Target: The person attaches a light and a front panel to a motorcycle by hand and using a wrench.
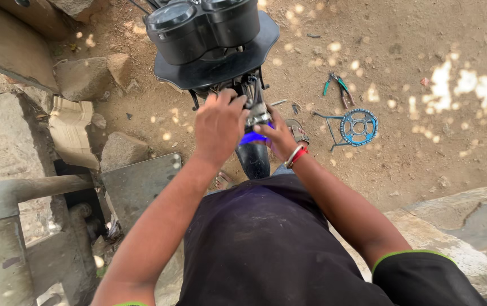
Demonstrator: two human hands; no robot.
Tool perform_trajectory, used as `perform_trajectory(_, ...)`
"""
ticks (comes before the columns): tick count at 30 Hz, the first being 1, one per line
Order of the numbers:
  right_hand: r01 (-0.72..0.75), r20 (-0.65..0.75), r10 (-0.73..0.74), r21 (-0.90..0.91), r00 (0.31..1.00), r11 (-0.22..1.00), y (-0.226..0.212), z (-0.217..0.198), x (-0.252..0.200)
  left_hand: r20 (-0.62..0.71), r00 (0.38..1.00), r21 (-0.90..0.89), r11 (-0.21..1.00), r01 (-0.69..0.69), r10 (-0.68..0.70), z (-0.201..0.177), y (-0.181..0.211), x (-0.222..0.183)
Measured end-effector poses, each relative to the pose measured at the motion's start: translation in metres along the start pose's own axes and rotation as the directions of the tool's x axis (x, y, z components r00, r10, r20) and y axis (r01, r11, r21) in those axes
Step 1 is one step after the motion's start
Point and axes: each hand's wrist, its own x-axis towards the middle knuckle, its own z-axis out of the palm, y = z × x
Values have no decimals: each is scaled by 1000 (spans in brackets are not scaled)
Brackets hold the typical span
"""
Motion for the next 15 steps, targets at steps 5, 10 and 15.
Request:
perform_trajectory(5,-47,-88,49,30,995,998,-22,17,2,98,994,174,983,-60,43,-4,6,28)
perform_trajectory(10,-56,-143,60,33,988,998,-30,20,-3,20,997,162,984,-72,69,8,6,28)
perform_trajectory(15,-28,-166,31,20,986,999,-22,21,-14,-236,957,131,981,-143,171,15,-8,15)
